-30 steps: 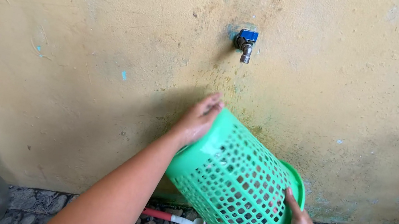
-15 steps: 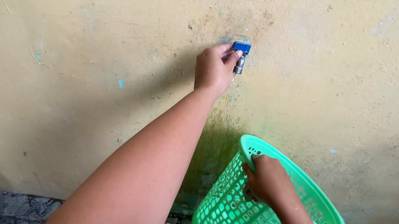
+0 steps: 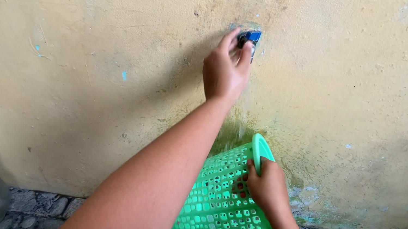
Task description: Cleaning a green plastic basket with a brush and water from a tap.
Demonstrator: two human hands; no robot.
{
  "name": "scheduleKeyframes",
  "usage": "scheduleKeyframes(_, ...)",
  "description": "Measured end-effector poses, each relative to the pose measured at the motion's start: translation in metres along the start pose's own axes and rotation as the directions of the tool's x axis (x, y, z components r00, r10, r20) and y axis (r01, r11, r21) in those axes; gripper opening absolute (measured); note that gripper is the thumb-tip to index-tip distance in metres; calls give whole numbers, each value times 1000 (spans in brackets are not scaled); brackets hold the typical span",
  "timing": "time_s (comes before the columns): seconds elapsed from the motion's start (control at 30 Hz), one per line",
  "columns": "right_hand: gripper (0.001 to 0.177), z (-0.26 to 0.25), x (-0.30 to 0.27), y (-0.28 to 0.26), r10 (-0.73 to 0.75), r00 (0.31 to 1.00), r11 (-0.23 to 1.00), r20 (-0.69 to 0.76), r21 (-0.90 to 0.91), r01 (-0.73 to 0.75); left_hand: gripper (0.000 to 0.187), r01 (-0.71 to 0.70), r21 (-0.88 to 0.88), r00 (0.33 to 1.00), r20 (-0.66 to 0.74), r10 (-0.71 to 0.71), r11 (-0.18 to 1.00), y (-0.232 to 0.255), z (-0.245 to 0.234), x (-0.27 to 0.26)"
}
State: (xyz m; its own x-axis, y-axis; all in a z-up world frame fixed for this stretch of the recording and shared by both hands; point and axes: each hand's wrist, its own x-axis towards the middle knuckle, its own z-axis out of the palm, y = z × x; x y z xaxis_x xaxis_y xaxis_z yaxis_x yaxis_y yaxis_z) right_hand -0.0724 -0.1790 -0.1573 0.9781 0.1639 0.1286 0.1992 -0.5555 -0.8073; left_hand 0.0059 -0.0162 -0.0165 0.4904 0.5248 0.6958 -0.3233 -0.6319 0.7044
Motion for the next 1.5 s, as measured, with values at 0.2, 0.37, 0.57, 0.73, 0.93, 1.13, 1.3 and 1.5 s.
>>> scheduleKeyframes(0.2,26,21,-3,54,283,958,777,52,573,-261,59,-135,252,772,632,-58,958,-107,-30,-152)
scheduleKeyframes(0.37,25,25,-14,90,406,904,555,133,750,-360,62,-277,361,619,776,-121,891,-107,-84,-170)
scheduleKeyframes(0.57,24,49,-17,79,378,911,489,164,800,-347,64,-203,615,694,640,-331,762,-102,-94,-173)
scheduleKeyframes(0.73,26,59,-17,87,326,937,515,126,808,-288,63,-367,337,645,764,-24,867,-82,-73,-189)
scheduleKeyframes(0.93,27,25,-21,106,407,902,398,145,860,-318,56,-466,375,631,775,4,801,-95,-110,-154)
scheduleKeyframes(1.13,27,31,-23,128,414,893,338,176,881,-331,59,200,602,770,391,-503,773,-124,-124,-153)
scheduleKeyframes(1.3,28,43,-29,127,478,867,376,140,859,-347,60,176,646,801,345,-490,743,-108,-118,-166)
scheduleKeyframes(1.5,23,62,-46,43,-105,989,942,102,330,66,77,526,493,426,554,-716,694,-55,-87,-168)
